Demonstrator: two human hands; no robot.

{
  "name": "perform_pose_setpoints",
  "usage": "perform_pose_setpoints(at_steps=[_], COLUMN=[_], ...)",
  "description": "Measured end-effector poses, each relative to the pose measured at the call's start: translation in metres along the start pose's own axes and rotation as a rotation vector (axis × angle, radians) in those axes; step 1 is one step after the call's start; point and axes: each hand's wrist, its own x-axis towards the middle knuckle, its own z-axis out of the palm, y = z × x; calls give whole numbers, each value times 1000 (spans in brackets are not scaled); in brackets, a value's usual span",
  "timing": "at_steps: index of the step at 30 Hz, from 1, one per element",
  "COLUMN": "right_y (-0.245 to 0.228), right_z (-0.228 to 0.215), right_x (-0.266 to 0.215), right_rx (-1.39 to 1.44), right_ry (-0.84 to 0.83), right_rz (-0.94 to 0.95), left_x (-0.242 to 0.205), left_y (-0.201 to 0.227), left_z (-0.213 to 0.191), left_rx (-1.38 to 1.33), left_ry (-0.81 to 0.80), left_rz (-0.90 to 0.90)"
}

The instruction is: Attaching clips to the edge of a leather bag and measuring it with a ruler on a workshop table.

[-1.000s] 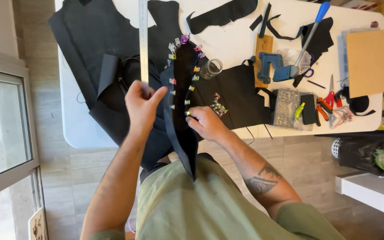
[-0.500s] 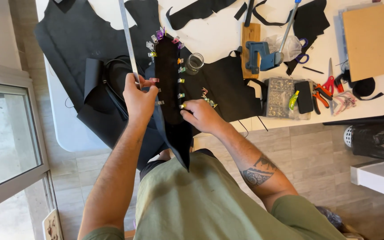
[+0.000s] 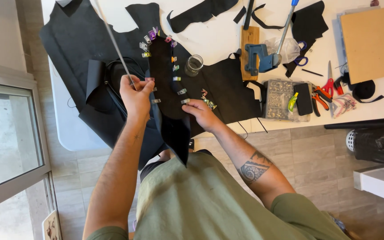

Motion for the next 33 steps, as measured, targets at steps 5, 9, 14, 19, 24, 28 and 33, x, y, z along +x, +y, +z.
perform_pose_setpoints(at_steps=[5, 9, 14, 19, 24, 28, 33], right_y=[-13, -57, -84, -71, -22, -19, -91], right_z=[8, 9, 8, 8, 5, 2, 14], right_x=[4, 21, 67, 85, 92, 93, 80], right_rx=[179, 110, -18, 12, 405, 502, 189], right_ry=[106, 173, 333, 455, 419, 381, 474], right_rz=[76, 6, -47, 20, 129, 128, 95], left_x=[-10, -10, -17, -10, -12, -9, -11], left_y=[-1, -5, 0, -11, -11, -20, -18], left_z=[2, 4, 7, 2, -2, -2, -1], left_rx=[-129, -148, -176, -173, -204, -222, -200], left_ry=[19, 24, 20, 20, 37, 39, 53], left_rz=[14, 56, 66, 78, 54, 20, 28])
